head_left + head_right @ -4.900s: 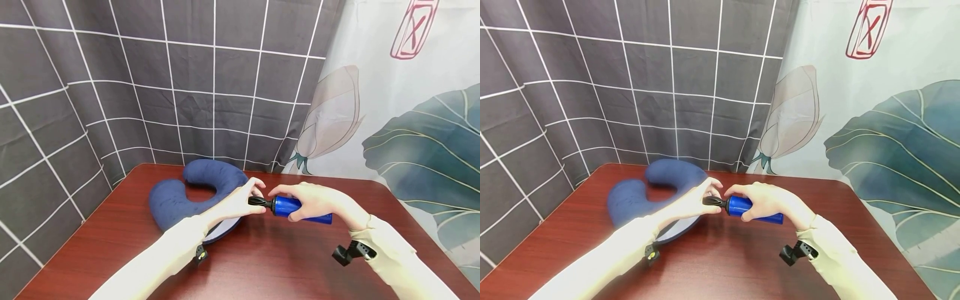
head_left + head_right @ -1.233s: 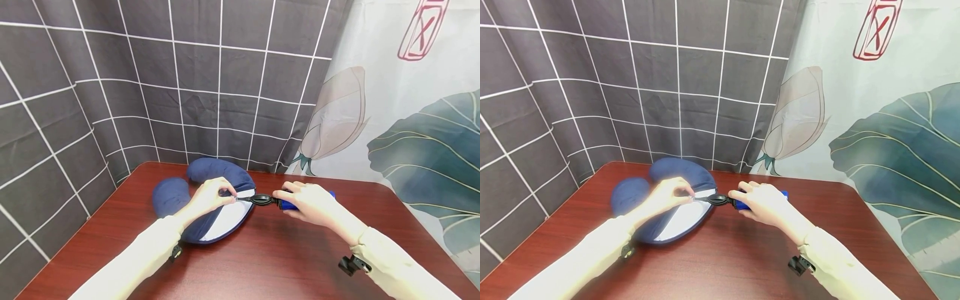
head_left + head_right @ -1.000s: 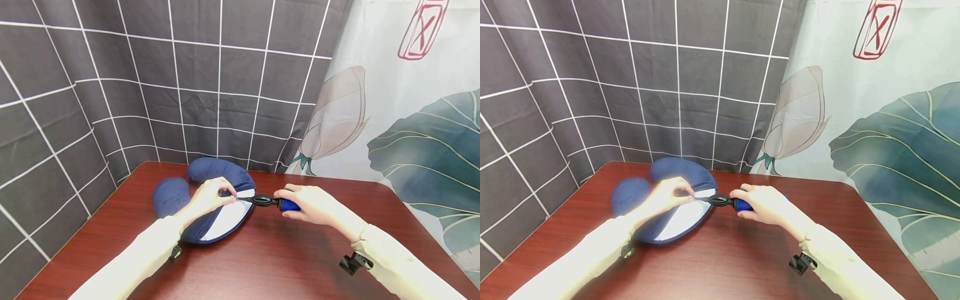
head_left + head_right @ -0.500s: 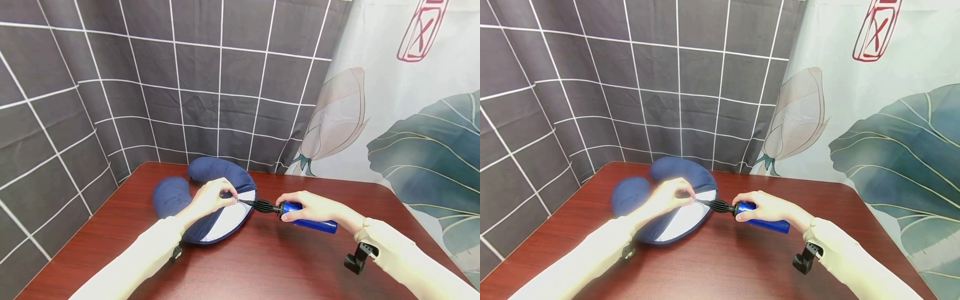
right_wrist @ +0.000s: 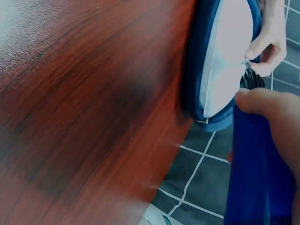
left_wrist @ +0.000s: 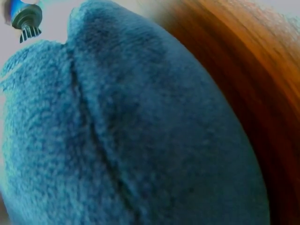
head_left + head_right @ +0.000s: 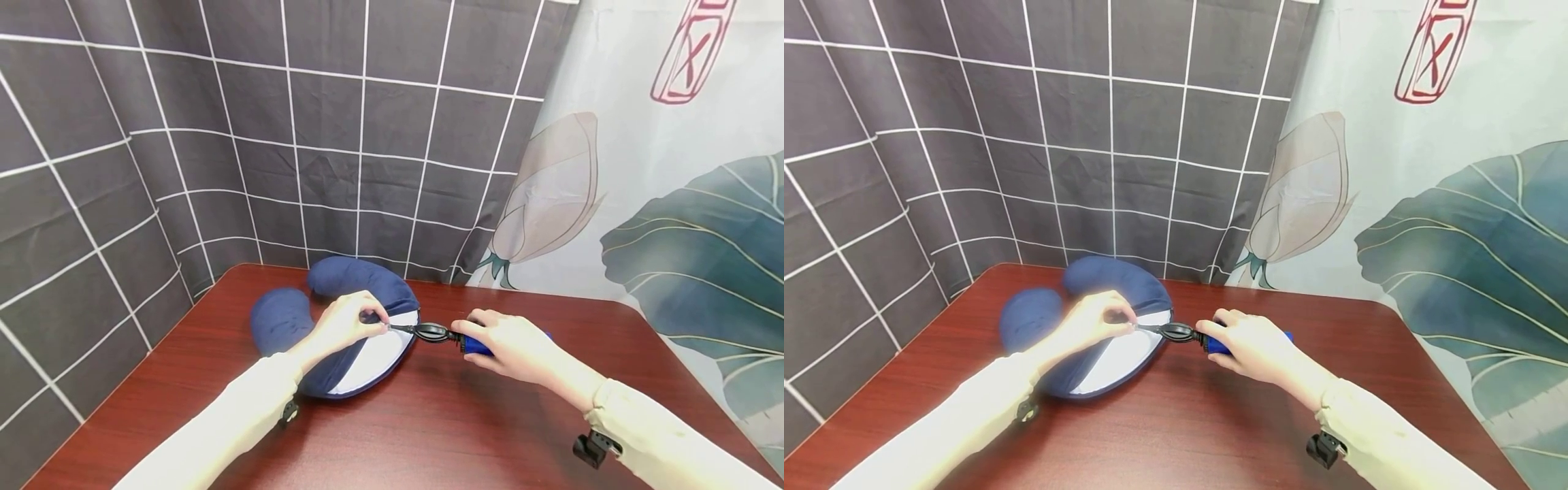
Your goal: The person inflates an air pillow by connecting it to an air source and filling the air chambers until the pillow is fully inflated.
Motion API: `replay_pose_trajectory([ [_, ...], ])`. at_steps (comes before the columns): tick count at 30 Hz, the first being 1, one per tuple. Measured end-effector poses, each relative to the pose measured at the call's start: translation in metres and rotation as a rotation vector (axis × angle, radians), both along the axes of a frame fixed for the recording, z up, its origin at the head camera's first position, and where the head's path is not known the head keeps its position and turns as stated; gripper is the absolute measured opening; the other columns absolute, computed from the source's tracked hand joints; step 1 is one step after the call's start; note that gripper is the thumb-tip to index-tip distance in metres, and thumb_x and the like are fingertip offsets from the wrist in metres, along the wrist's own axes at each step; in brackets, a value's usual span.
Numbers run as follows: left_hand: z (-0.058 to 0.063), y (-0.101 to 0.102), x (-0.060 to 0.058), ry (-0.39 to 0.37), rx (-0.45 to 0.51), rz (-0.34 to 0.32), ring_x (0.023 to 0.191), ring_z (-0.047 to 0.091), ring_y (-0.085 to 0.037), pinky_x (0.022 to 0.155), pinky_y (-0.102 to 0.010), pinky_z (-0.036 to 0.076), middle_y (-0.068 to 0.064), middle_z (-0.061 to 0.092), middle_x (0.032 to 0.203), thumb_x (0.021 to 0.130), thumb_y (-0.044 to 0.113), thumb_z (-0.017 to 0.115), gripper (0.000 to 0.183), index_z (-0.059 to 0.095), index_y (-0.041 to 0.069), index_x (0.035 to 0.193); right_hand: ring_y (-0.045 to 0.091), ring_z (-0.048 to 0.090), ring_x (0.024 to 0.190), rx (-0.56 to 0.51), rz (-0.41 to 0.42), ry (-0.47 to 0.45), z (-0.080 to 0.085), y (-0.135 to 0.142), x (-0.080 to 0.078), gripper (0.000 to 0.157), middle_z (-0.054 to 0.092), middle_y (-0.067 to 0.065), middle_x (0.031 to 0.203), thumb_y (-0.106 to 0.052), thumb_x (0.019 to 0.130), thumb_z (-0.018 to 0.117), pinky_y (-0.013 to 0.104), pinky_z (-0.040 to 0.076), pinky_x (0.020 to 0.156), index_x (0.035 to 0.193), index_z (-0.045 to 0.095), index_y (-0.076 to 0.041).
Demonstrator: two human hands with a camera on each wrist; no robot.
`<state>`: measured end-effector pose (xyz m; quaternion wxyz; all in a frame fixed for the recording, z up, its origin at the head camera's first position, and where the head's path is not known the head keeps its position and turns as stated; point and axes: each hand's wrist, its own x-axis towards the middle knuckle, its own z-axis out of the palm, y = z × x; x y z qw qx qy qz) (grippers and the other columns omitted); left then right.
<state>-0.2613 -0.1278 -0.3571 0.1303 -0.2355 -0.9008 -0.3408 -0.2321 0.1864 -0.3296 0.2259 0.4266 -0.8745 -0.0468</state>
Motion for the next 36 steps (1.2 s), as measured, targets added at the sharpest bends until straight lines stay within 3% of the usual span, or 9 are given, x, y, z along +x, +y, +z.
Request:
replay_pose_trajectory([
  [5, 0.000, 0.000, 0.000, -0.015, 0.009, 0.006, 0.100, 0.068, -0.012, 0.086, -0.031, 0.052, 0.012, 0.071, 0.094, 0.078, 0.029, 0.082, 0.009, 0.076, 0.028, 0.086, 0.015, 0.059, 0.082, 0.008, 0.037, 0.170, -0.004, -0.001, 0.000, 0.051, 0.061, 0.001, 0.096, -0.037, 0.074, 0.086, 0.032, 0.053, 0.066, 0.117, 0.063, -0.023],
  [10, -0.001, -0.001, -0.003, -0.014, 0.025, -0.008, 0.099, 0.068, -0.012, 0.087, -0.031, 0.053, 0.012, 0.071, 0.092, 0.078, 0.030, 0.083, 0.010, 0.076, 0.028, 0.086, 0.019, 0.058, 0.084, 0.023, 0.038, 0.255, -0.004, 0.004, 0.000, 0.056, 0.062, 0.003, 0.097, -0.036, 0.070, 0.089, 0.032, 0.048, 0.065, 0.116, 0.063, -0.021],
  [13, -0.003, -0.003, -0.005, -0.017, 0.031, -0.009, 0.099, 0.068, -0.011, 0.088, -0.030, 0.052, 0.012, 0.071, 0.092, 0.078, 0.030, 0.083, 0.011, 0.076, 0.029, 0.086, 0.019, 0.057, 0.083, 0.007, 0.032, 0.256, -0.003, 0.008, 0.000, 0.057, 0.062, 0.003, 0.097, -0.036, 0.068, 0.090, 0.032, 0.047, 0.064, 0.117, 0.063, -0.020],
  [20, -0.004, -0.004, -0.005, -0.018, 0.033, -0.006, 0.098, 0.068, -0.009, 0.086, -0.029, 0.051, 0.014, 0.070, 0.092, 0.077, 0.030, 0.083, 0.011, 0.076, 0.032, 0.085, 0.019, 0.060, 0.082, -0.103, -0.024, 0.146, -0.008, 0.027, 0.000, 0.055, 0.062, 0.003, 0.101, -0.033, 0.073, 0.085, 0.036, 0.051, 0.067, 0.123, 0.064, -0.021],
  [24, -0.006, -0.003, -0.005, -0.021, 0.030, 0.003, 0.098, 0.067, -0.009, 0.086, -0.029, 0.051, 0.015, 0.070, 0.092, 0.077, 0.031, 0.083, 0.011, 0.076, 0.032, 0.085, 0.021, 0.063, 0.083, -0.158, -0.079, 0.112, -0.010, 0.041, -0.002, 0.043, 0.063, 0.004, 0.105, -0.048, 0.090, 0.067, 0.039, 0.054, 0.067, 0.124, 0.063, -0.023],
  [29, -0.007, -0.003, -0.005, -0.032, 0.022, 0.024, 0.102, 0.068, -0.008, 0.087, -0.028, 0.051, 0.016, 0.069, 0.093, 0.078, 0.034, 0.082, 0.010, 0.074, 0.035, 0.084, 0.024, 0.065, 0.090, -0.194, -0.159, 0.094, -0.015, 0.056, -0.004, 0.064, 0.064, 0.005, 0.108, -0.069, 0.094, 0.029, 0.043, 0.056, 0.068, 0.124, 0.063, -0.023],
  [30, -0.007, -0.004, -0.005, -0.035, 0.022, 0.027, 0.102, 0.067, -0.008, 0.087, -0.028, 0.051, 0.016, 0.069, 0.093, 0.078, 0.035, 0.082, 0.010, 0.074, 0.035, 0.084, 0.025, 0.065, 0.091, -0.197, -0.174, 0.090, -0.016, 0.059, -0.004, 0.063, 0.064, 0.005, 0.109, -0.069, 0.094, 0.031, 0.044, 0.056, 0.068, 0.124, 0.063, -0.023],
  [32, -0.008, -0.004, -0.006, -0.030, 0.023, 0.024, 0.101, 0.067, -0.007, 0.086, -0.028, 0.051, 0.016, 0.069, 0.093, 0.078, 0.034, 0.082, 0.010, 0.074, 0.035, 0.084, 0.026, 0.065, 0.093, -0.202, -0.199, 0.077, -0.018, 0.063, -0.004, 0.055, 0.064, 0.006, 0.109, -0.066, 0.093, 0.048, 0.046, 0.056, 0.069, 0.124, 0.063, -0.023],
  [36, -0.009, -0.004, -0.006, -0.017, 0.024, 0.018, 0.099, 0.066, -0.006, 0.084, -0.027, 0.050, 0.016, 0.069, 0.092, 0.079, 0.034, 0.082, 0.009, 0.074, 0.035, 0.085, 0.028, 0.066, 0.094, -0.216, -0.249, 0.045, -0.024, 0.070, -0.006, 0.052, 0.065, 0.007, 0.109, -0.041, 0.079, 0.080, 0.047, 0.056, 0.069, 0.124, 0.062, -0.022],
])
